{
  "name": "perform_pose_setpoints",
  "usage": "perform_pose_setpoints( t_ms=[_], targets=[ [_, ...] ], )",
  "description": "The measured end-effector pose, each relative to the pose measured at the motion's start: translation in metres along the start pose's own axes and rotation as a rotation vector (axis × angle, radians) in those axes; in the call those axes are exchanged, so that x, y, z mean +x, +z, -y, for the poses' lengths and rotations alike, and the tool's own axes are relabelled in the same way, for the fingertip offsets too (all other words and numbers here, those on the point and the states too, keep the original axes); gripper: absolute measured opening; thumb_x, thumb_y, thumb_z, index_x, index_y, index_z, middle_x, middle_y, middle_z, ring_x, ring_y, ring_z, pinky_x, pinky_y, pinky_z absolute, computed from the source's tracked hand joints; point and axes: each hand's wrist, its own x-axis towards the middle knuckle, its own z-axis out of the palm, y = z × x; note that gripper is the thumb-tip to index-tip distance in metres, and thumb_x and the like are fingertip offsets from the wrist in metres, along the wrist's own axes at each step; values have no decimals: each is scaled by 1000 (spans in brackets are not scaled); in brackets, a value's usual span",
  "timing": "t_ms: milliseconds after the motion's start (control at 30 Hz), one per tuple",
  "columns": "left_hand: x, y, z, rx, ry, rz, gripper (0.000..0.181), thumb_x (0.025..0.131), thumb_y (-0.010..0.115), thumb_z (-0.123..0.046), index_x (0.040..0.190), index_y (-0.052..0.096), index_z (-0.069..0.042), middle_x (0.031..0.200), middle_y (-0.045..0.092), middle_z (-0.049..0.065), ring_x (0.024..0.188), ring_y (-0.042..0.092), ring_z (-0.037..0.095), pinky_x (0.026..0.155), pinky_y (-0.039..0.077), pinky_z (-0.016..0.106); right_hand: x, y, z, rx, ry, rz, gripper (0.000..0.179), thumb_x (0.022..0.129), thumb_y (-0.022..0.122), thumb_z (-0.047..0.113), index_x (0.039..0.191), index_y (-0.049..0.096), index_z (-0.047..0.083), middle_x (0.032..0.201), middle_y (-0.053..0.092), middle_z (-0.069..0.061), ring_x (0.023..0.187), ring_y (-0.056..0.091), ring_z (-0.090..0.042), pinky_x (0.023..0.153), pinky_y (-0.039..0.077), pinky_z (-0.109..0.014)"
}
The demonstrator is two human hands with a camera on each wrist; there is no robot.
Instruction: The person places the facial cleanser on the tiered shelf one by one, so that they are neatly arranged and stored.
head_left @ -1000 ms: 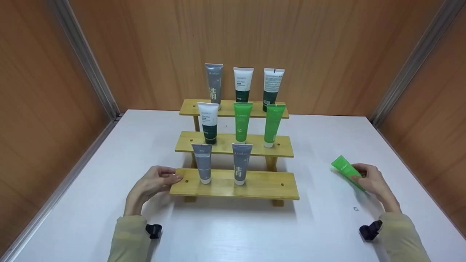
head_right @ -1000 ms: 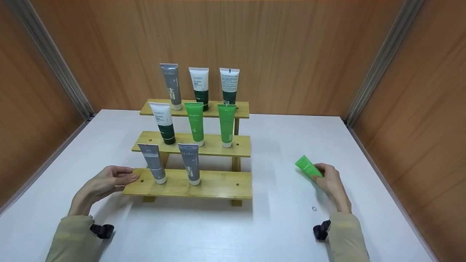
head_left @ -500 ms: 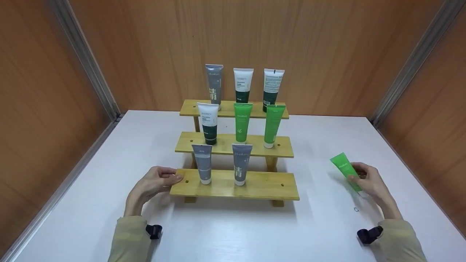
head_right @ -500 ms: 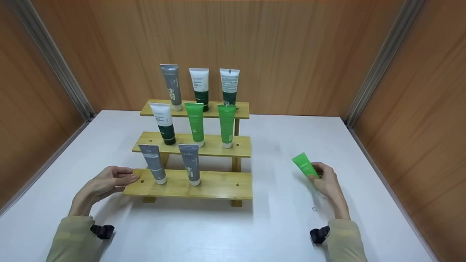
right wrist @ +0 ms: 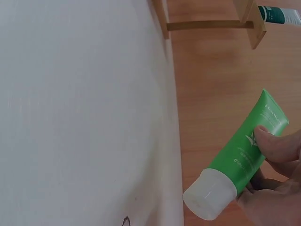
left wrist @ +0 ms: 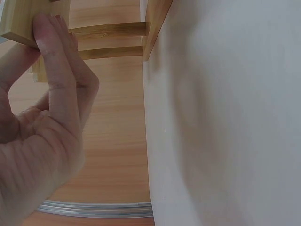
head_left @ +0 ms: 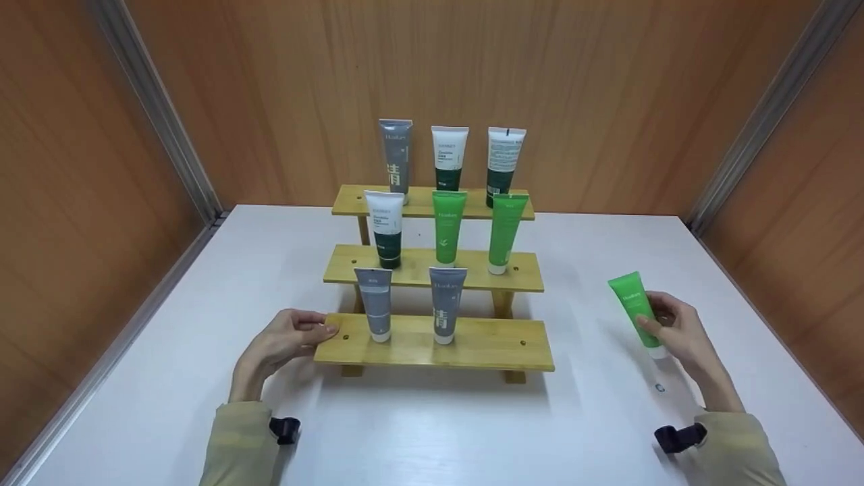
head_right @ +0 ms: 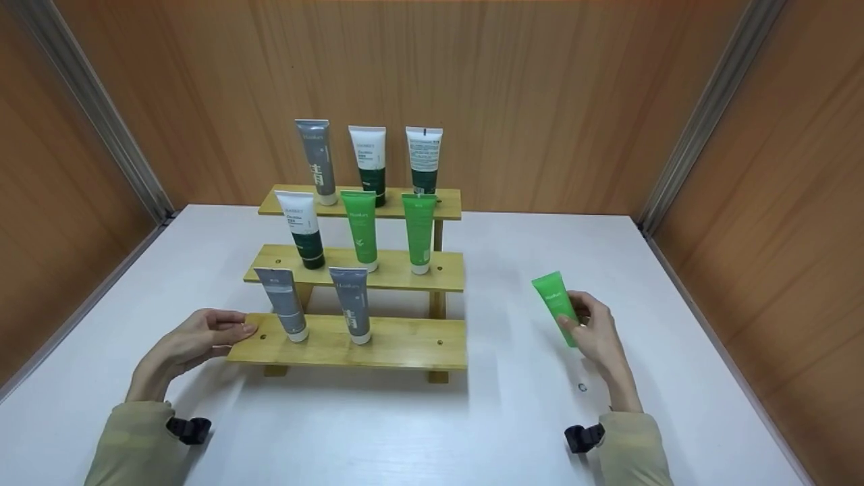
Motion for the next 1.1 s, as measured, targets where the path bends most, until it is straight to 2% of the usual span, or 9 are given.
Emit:
perform_pose_setpoints(
  t_ms=[167,333,600,933,1100],
  targets=[
    [0,0,1,-9,6,7,58,95,70,-19,136,47,14,114,68,12,92,70,9,85,61,26,-5,5,11,66,-61,-31,50,101,60,10,143,43,-11,132,54,-27,98,52,9,85,42,-3],
    [0,0,2,-27,10,15,59,95,70,-19,137,46,14,112,69,10,91,69,8,84,61,27,-6,11,21,112,-92,-40,50,100,60,7,143,42,-12,132,54,-27,99,51,13,87,41,-1],
    [0,0,2,-17,17,15,57,95,70,-19,136,47,14,107,68,5,90,68,7,84,61,27,-8,22,40,163,-79,-21,52,100,61,9,145,41,-9,134,53,-25,103,53,9,90,42,-4],
    [-1,-2,1,-24,18,29,57,95,70,-20,136,48,13,108,70,6,91,70,8,84,61,25,-13,34,61,224,-97,-8,53,98,64,10,144,43,-7,133,55,-21,106,57,7,92,46,-7],
    [0,-1,1,-32,19,34,57,95,70,-21,135,48,14,106,70,4,90,70,7,83,61,25,-15,40,68,274,-108,-2,52,97,66,10,142,45,-6,126,59,-11,106,60,2,93,49,-10]
  ],
)
